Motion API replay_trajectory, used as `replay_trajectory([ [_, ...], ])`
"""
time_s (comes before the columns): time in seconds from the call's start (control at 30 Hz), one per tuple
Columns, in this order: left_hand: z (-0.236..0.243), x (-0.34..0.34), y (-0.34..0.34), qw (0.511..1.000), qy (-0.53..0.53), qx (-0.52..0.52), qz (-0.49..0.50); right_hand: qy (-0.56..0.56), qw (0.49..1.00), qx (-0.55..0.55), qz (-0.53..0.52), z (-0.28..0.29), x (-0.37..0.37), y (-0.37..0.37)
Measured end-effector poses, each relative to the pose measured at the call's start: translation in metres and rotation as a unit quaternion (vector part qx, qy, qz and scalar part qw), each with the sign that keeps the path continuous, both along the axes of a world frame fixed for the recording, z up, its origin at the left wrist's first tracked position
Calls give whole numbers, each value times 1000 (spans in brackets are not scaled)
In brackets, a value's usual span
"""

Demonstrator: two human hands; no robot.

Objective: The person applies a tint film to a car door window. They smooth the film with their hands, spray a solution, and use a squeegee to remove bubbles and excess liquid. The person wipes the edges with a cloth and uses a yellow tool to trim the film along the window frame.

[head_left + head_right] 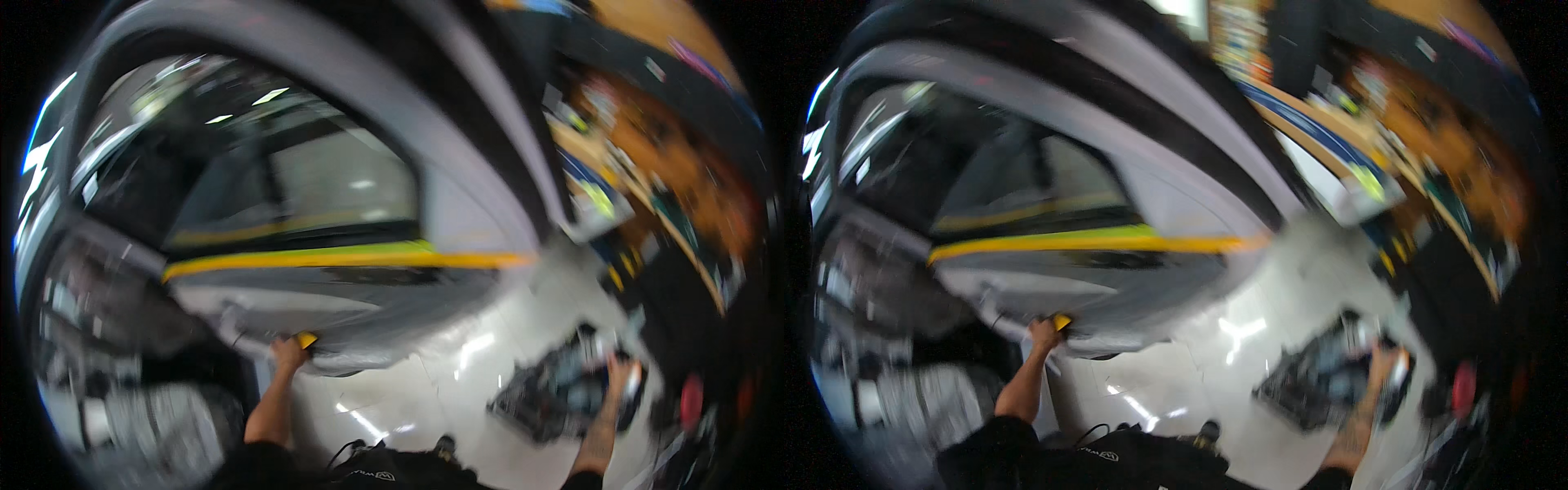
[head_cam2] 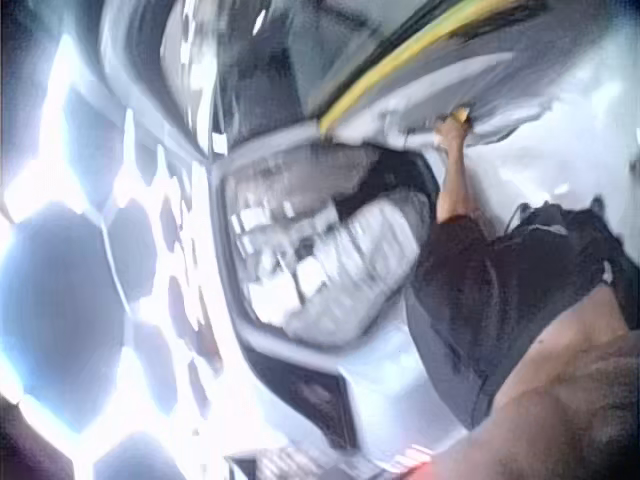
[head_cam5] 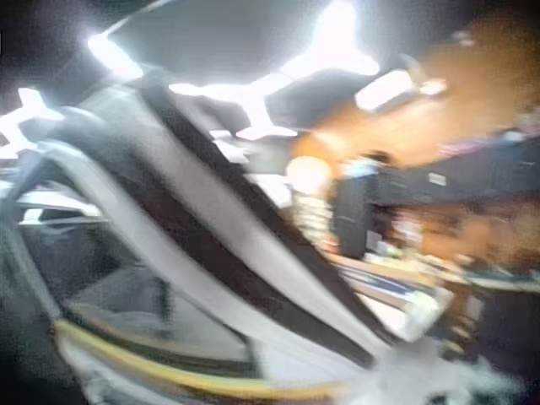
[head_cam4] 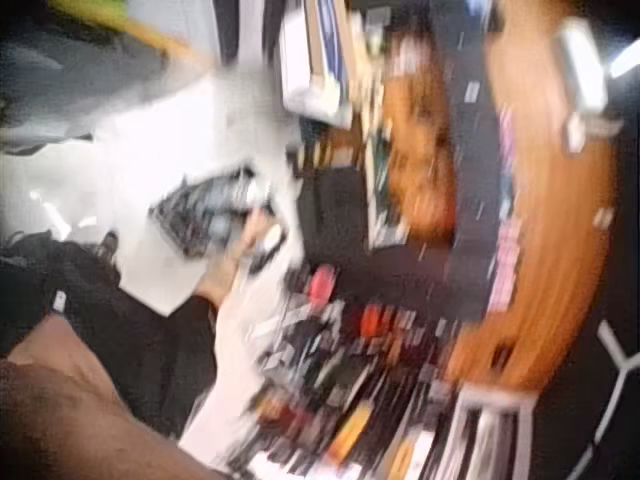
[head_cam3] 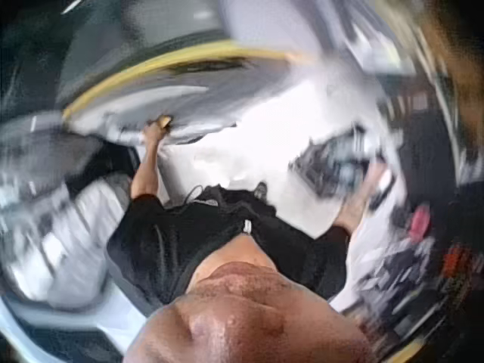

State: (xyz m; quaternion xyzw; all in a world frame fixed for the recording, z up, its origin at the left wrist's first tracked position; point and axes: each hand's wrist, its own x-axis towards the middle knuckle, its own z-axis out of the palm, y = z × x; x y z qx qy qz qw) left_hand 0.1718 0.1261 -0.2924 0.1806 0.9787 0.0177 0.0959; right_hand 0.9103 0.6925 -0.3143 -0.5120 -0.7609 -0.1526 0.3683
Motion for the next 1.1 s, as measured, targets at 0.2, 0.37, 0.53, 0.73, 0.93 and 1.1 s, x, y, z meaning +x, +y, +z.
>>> replay_trajectory([
  [0.2, 22, 29, -35, 997, 51, -21, 63, 377, 900, -185, 115, 19, -114, 70],
  [0.37, 11, 34, -45, 994, 76, -21, 75, 287, 928, -236, -19, 29, -143, 75],
  [0.53, 25, 31, -19, 997, 45, 0, 68, 341, 928, -114, 96, 112, -87, 40],
  [0.73, 23, 26, -29, 996, 43, 64, 35, 330, 860, -66, 383, 334, -186, -226],
  [0.93, 14, 16, -65, 996, 55, 64, 3, 306, 830, -121, 451, 383, -280, -430],
  [1.1, 16, 20, -64, 991, 35, 110, -70, 318, 686, -238, 610, 352, -368, -526],
])
